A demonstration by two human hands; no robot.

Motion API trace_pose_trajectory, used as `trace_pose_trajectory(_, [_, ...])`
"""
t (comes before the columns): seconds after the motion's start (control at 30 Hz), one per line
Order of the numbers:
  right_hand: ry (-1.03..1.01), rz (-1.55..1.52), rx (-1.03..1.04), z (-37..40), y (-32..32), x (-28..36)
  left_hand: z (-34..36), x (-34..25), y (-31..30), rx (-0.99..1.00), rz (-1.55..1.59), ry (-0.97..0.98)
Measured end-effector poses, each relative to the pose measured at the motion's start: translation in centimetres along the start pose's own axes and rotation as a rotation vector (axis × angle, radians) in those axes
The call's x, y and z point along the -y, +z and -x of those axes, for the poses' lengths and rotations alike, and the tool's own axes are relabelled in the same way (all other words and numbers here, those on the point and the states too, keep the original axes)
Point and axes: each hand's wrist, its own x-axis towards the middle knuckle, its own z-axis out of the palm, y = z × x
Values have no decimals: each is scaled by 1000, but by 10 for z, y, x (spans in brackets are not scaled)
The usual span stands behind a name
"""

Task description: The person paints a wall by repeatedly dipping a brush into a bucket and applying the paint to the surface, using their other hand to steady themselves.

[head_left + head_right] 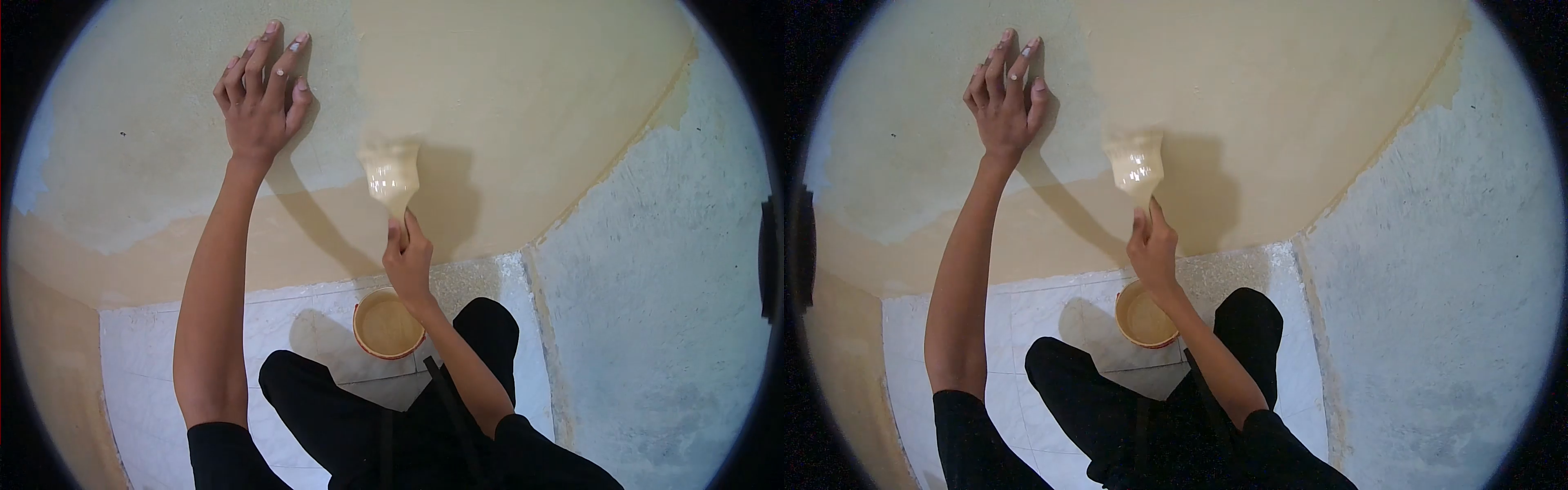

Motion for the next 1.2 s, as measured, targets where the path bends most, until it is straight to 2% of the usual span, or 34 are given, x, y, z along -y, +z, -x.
trace_pose_trajectory(0.1, [13,41,-9,29,-1,-39,1,1,0,1,2,-1])
trace_pose_trajectory(0.2, [5,34,-20,44,-14,-31,1,2,1,-11,9,7])
trace_pose_trajectory(0.4, [-71,21,-11,5,-16,27,3,2,0,42,-1,6])
trace_pose_trajectory(0.53, [-98,54,-9,-8,-6,2,2,2,3,-11,9,2])
trace_pose_trajectory(0.6, [60,59,64,7,-6,-17,4,5,2,36,13,24])
trace_pose_trajectory(0.7, [45,15,48,35,-7,-45,4,5,2,28,31,22])
trace_pose_trajectory(0.73, [47,16,48,43,-12,-41,5,5,2,30,33,23])
trace_pose_trajectory(0.8, [226,98,130,51,-20,-34,5,6,2,38,15,30])
trace_pose_trajectory(0.83, [230,101,129,50,-21,-27,4,7,3,41,19,28])
trace_pose_trajectory(0.9, [57,14,-7,45,-18,-8,2,9,4,-8,74,84])
trace_pose_trajectory(0.93, [68,16,-9,39,-17,2,2,8,3,1,82,84])
trace_pose_trajectory(1.0, [-39,-83,-17,17,-11,16,0,7,3,-17,130,74])
trace_pose_trajectory(1.13, [-101,-76,-12,0,1,-4,4,9,6,-5,66,49])
trace_pose_trajectory(1.2, [-6,-50,0,16,3,-23,3,7,6,-17,68,40])
